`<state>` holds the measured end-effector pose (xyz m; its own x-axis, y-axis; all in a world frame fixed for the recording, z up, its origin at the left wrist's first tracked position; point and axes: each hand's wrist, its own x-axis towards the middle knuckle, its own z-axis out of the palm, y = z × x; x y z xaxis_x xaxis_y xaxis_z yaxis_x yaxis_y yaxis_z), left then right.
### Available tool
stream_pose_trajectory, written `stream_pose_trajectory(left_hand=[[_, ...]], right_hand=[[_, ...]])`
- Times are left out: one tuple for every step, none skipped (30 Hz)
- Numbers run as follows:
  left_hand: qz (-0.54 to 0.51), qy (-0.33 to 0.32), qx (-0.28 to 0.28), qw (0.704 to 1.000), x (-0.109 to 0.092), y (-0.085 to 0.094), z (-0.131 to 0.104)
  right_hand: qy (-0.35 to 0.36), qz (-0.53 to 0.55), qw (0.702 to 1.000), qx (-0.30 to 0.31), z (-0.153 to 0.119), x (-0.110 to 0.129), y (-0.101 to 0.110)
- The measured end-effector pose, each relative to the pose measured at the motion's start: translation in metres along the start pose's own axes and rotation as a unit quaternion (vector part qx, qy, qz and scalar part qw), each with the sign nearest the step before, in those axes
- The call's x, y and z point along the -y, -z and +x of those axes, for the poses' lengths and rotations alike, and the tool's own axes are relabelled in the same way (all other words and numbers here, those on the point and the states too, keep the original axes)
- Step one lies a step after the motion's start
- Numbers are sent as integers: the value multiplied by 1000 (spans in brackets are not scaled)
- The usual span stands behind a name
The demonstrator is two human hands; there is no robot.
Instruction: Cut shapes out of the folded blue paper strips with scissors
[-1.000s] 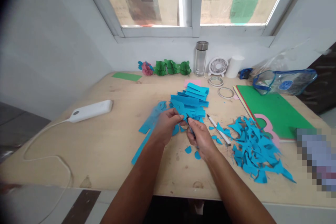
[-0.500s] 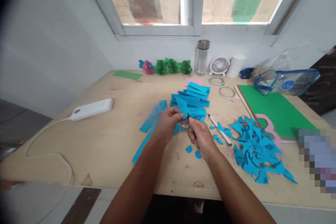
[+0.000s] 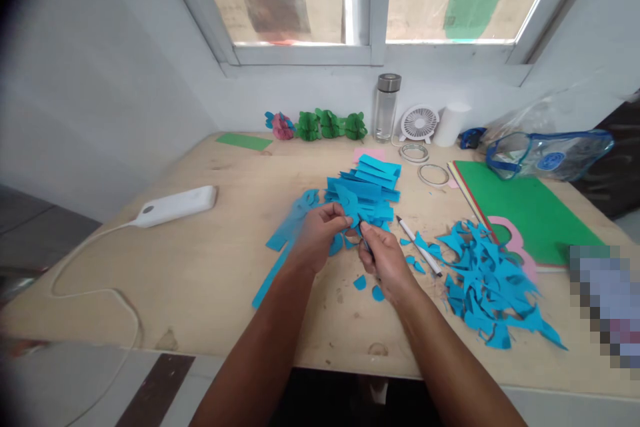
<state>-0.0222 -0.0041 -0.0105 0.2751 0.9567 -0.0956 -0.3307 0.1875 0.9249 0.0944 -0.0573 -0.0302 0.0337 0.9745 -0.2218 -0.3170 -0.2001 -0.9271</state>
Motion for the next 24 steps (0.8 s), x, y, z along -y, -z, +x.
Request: stream_pose_trajectory(left_hand=[[0, -1, 2, 1000, -1, 0, 0], [1, -4, 6, 1000, -1, 0, 0], [3, -6, 10, 1000, -2, 1, -1], [5, -8, 13, 1000, -3, 1, -1], [8, -10, 17, 1000, -4, 1, -1], [11, -11, 18, 1000, -4, 2, -1], [14, -13, 18, 1000, -5, 3, -1], [18, -13, 17, 1000, -5, 3, -1], [20, -13, 16, 1000, -5, 4, -1], [22, -13, 16, 1000, -5, 5, 0], [20, -12, 16, 1000, -4, 5, 0], [16, -12, 16, 1000, -3, 5, 1], [9, -12, 14, 1000, -1, 4, 1], [-1, -12, 9, 1000, 0, 2, 1], [-12, -12, 3, 1000, 2, 0, 1], [-24, -13, -5, 1000, 4, -3, 0], [-35, -14, -15, 999, 6, -6, 0], [-45, -15, -24, 999, 8, -9, -1], [-51, -17, -34, 998, 10, -12, -2], [-52, -20, -42, 998, 12, -15, -2], [-49, -23, -48, 997, 14, -18, -3], [-44, -27, -53, 997, 15, -19, -3], [-39, -31, -56, 997, 16, -20, -3], [-37, -34, -59, 997, 16, -20, -3]], right_hand=[[0, 0, 1000, 2, 0, 0, 0], [2, -2, 1000, 4, 0, -1, 1], [4, -4, 1000, 5, 0, -1, 1], [6, -7, 1000, 5, 0, -1, 1], [8, -9, 1000, 5, 0, -1, 1], [9, -11, 1000, 5, 0, -1, 1], [9, -11, 1000, 5, 0, -1, 1], [8, -10, 1000, 5, 0, 0, 1], [6, -8, 1000, 6, 0, 0, 0], [5, -5, 1000, 6, 0, 0, 0], [4, -3, 1000, 6, 0, 0, 0], [4, -2, 1000, 5, 0, 0, 0], [4, 0, 1000, 2, 0, 0, 0], [4, 1, 1000, -1, 0, 0, 0], [4, 3, 1000, -5, 0, 0, 0], [4, 4, 1000, -11, 1, 0, 0], [6, 6, 1000, -18, 1, -1, 0], [8, 9, 1000, -26, 1, -1, 0], [11, 12, 999, -36, 2, -1, 0], [15, 14, 999, -47, 2, -2, -1], [18, 17, 998, -56, 3, -2, -1], [21, 19, 998, -62, 3, -2, -1], [23, 21, 997, -66, 3, -2, -1], [24, 22, 997, -69, 4, -2, -2]])
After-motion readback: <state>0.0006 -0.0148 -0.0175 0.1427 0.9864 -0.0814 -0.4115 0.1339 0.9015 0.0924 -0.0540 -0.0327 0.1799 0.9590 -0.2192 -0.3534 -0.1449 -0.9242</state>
